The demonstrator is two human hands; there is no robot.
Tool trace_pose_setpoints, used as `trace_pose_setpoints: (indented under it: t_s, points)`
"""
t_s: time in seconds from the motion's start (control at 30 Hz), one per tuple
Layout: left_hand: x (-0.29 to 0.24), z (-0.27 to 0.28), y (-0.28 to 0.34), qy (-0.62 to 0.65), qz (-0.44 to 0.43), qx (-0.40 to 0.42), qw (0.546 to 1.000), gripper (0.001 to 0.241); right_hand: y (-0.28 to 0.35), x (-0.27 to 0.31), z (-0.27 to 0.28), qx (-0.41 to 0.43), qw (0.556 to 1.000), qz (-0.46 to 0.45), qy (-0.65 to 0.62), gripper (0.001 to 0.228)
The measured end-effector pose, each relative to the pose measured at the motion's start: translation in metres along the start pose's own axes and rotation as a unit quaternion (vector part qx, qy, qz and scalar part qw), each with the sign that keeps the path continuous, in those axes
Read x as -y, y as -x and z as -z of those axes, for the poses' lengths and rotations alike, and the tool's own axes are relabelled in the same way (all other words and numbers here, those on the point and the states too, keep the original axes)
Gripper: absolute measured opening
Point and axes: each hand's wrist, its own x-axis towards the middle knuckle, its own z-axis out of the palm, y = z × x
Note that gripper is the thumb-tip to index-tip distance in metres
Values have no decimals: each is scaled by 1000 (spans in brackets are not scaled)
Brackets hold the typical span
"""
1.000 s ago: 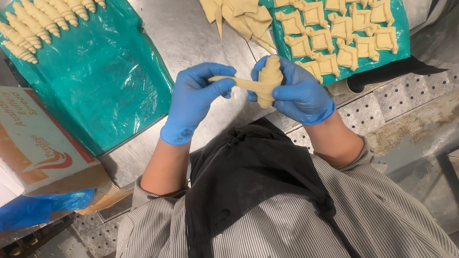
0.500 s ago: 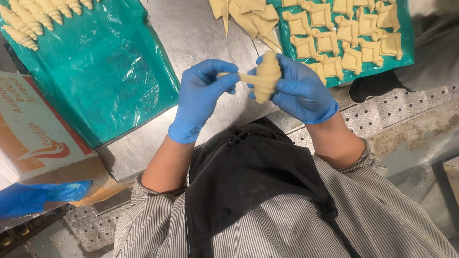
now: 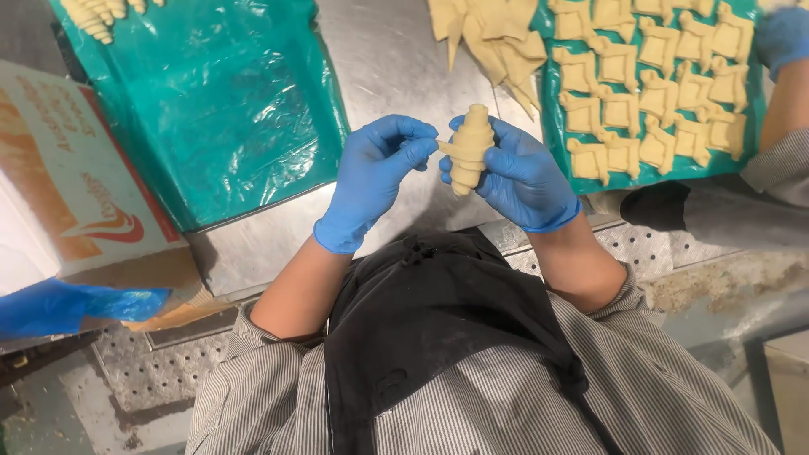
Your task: Roll triangular pieces of dough into croissant shapes and place them on a tray.
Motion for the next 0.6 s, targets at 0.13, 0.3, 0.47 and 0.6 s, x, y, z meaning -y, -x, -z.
trace_pose_setpoints:
  t_s: [0.13,0.3,0.47,0.6]
  points:
    - [-10,30,7,-16,-9,-33,999,19,-27,-17,-13,-30,998,-40,40,57]
    - [4,90,12,-33,-17,-46,998,20,-70,-54,-28,-3,998,-63,11,61]
    - [-3,162,21,-30,81,-32,996,41,-128,-102,-41,31,995,-95,22,55]
    - [-5,204,14,125,56,-102,985,46,-202,-144,-62,-47,990,-91,95,52]
